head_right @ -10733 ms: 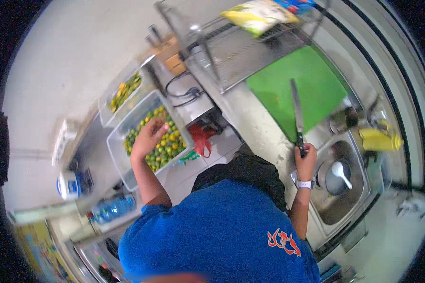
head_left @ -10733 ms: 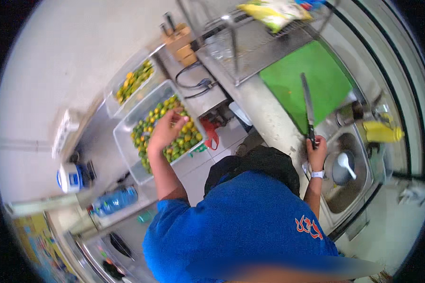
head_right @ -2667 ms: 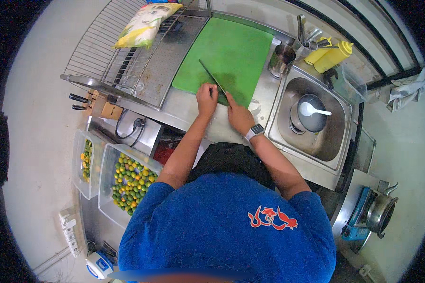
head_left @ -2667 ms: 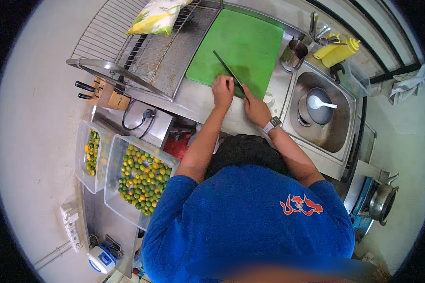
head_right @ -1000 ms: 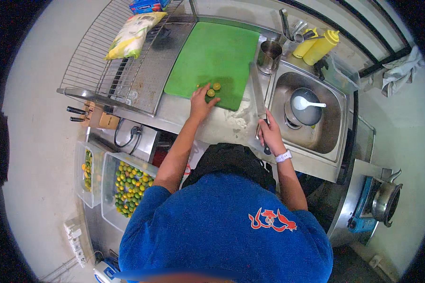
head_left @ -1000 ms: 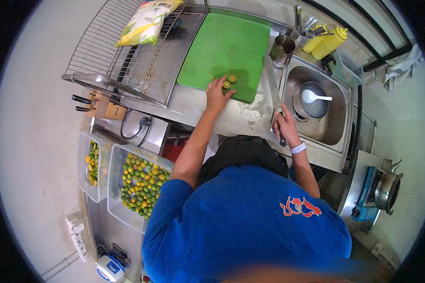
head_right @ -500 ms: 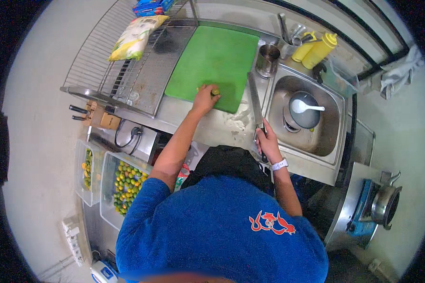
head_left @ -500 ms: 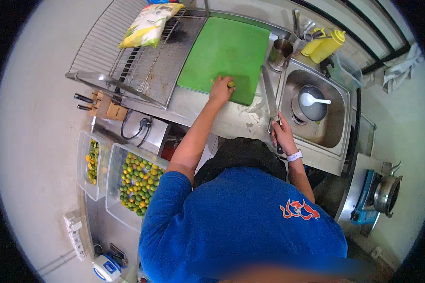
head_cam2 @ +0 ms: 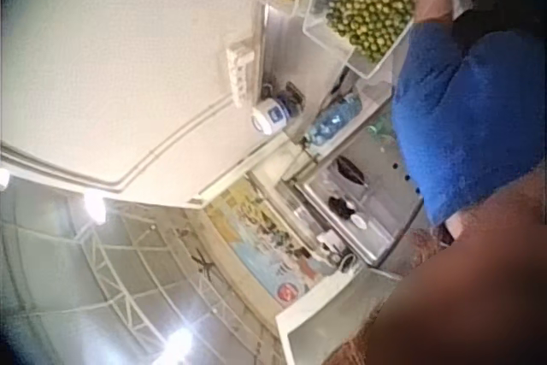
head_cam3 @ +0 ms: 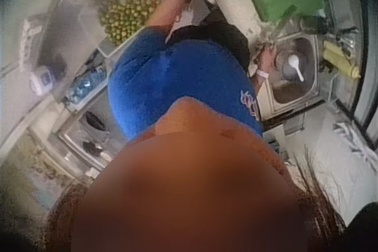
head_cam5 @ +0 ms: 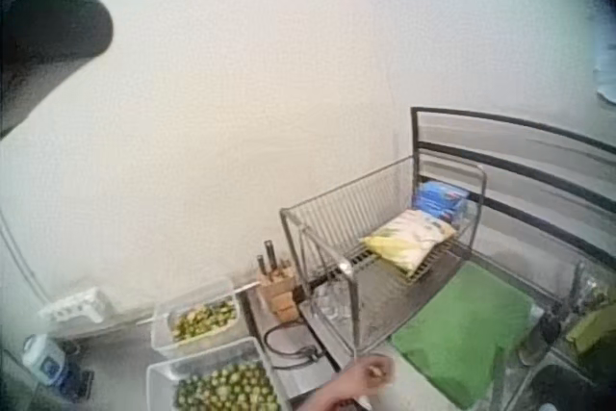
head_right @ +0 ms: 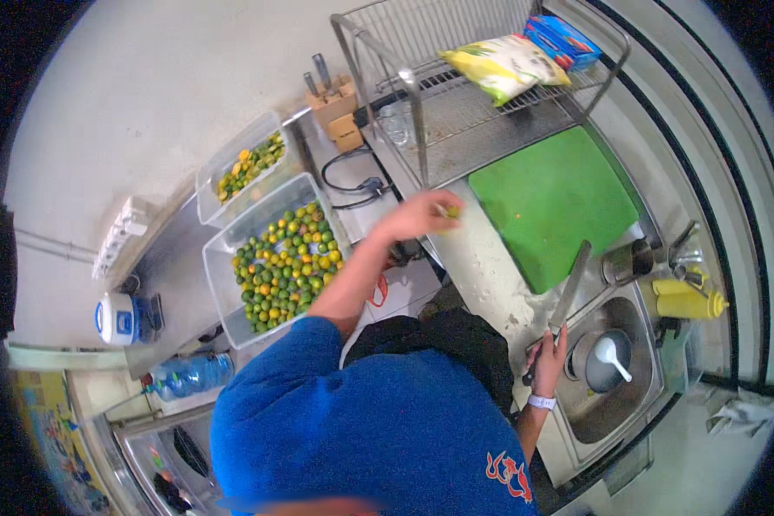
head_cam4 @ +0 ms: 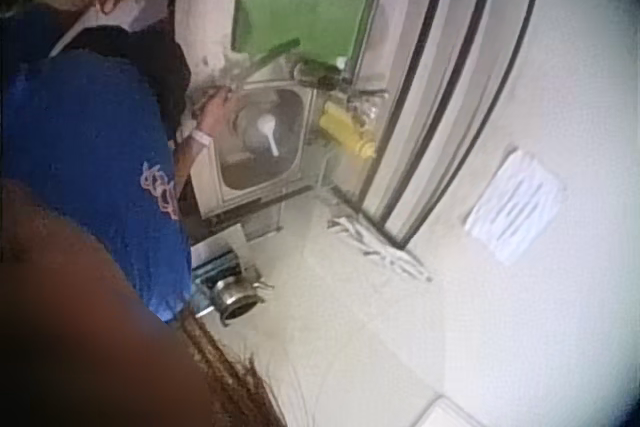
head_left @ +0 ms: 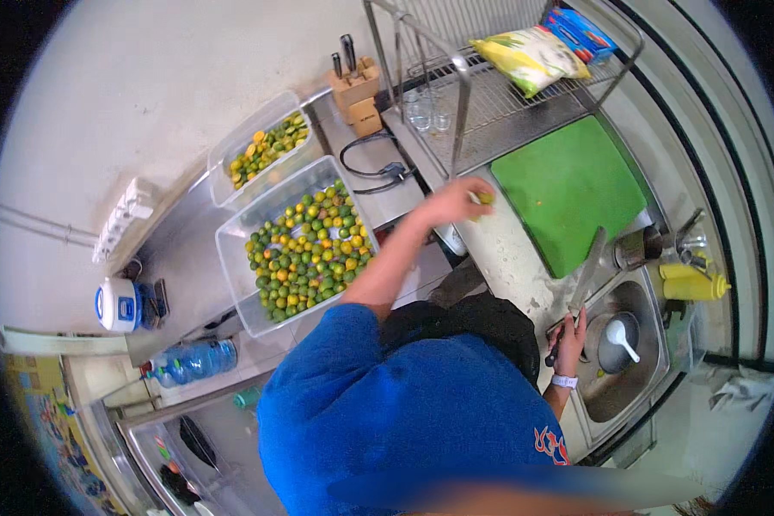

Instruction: Cutting small citrus fruits into halves on a cutting board in a kitchen.

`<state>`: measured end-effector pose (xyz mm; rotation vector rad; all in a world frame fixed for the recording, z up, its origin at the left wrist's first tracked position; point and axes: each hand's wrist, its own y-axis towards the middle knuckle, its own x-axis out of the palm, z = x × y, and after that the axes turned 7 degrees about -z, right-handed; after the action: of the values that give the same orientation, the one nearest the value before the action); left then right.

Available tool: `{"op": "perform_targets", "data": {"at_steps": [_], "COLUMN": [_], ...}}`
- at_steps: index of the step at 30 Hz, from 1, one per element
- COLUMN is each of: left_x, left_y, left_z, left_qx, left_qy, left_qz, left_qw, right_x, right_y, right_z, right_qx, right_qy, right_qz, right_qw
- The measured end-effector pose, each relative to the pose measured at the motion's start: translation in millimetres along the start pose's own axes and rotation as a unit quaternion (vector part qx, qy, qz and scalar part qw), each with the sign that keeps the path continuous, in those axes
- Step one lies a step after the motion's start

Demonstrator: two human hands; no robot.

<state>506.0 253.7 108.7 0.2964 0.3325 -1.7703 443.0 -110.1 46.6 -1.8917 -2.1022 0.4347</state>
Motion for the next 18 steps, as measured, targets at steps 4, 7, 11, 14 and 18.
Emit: {"op": "perform_targets", "data": {"at_steps": [4,7,11,14,18], "left_x": [-96.0,-171.1,-248.5,-234.1,-175.6], "left_y": [-80.5,-132.0,-188.8,-205.7,-216.1], "left_z": [11.8,0.7,-40.2,-24.6,-28.1], "left_qx": [-0.132,-0.173,-0.262,-0.255,-0.281], "left_qy": [0.041,0.096,0.244,0.322,0.171], "left_qz": [0.164,0.287,0.583,0.582,0.41], "left_qw": [0.977,0.937,0.729,0.702,0.85], "right_x": [7.1,11.0,18.3,20.0,19.6], "right_y": [6.8,10.7,17.5,19.7,19.3], "right_z": [-16.8,-20.6,-29.0,-27.9,-23.3], "right_qx": [0.016,0.019,0.014,0.015,0.008], "right_qy": [0.006,0.017,0.0,-0.007,-0.02], "right_qz": [0.003,0.006,-0.033,-0.042,-0.029], "right_qw": [1.0,1.0,0.999,0.999,0.999]}}
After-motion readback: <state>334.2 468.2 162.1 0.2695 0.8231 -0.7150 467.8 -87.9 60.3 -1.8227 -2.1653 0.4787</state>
